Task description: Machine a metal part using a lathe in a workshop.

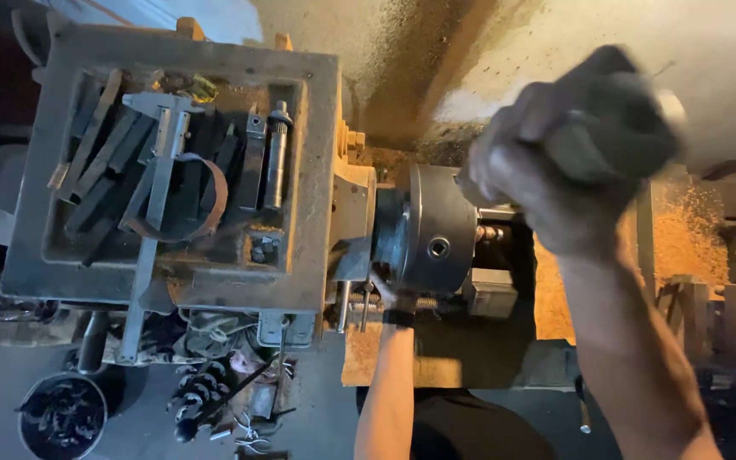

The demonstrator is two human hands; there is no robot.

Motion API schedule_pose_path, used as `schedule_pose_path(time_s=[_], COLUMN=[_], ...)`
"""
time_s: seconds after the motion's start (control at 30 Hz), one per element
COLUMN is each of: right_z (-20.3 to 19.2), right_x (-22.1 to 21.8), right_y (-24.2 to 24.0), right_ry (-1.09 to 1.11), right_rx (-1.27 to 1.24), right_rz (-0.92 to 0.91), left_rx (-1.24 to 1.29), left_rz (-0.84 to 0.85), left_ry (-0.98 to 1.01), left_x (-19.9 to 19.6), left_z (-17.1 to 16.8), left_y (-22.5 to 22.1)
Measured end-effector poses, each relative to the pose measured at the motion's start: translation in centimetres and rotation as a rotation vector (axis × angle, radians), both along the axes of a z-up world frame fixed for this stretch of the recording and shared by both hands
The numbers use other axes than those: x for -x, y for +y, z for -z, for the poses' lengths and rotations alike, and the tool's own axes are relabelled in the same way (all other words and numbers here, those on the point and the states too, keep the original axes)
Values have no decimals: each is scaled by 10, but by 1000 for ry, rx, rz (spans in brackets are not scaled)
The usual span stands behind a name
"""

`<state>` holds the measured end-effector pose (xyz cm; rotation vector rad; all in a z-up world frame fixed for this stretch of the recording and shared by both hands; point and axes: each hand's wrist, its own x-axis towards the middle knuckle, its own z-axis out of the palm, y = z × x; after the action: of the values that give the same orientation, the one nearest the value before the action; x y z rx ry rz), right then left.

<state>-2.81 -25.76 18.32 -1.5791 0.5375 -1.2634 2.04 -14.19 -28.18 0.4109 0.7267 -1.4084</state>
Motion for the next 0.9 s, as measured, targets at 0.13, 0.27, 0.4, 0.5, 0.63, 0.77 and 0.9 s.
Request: schedule_pose_path(time_s=[0.13,0.27,0.4,0.5,0.63,0.77,0.9], right_z=[114,94,85,111,152,183,181], right_x=[1,11,56,82,107,112,118], right_y=[-11,9,56,116,187,224,237], right_ry=[295,486,405,131,-206,-189,-236], right_rx=[-114,-128,-19,-311,-733,-881,-939], right_rz=[129,175,261,222,104,227,194], left_rx=[94,189,121,487,78,227,-623], left_rz=[73,110,53,-35,390,439,682], left_ry=[-48,2,-201,-189,-749,-1072,-2537], left_x=[11,4,-5,3,40,-23,-110], left_z=[42,49,30,34,45,-145,-219], left_y=[-5,0,2,26,124,182,183])
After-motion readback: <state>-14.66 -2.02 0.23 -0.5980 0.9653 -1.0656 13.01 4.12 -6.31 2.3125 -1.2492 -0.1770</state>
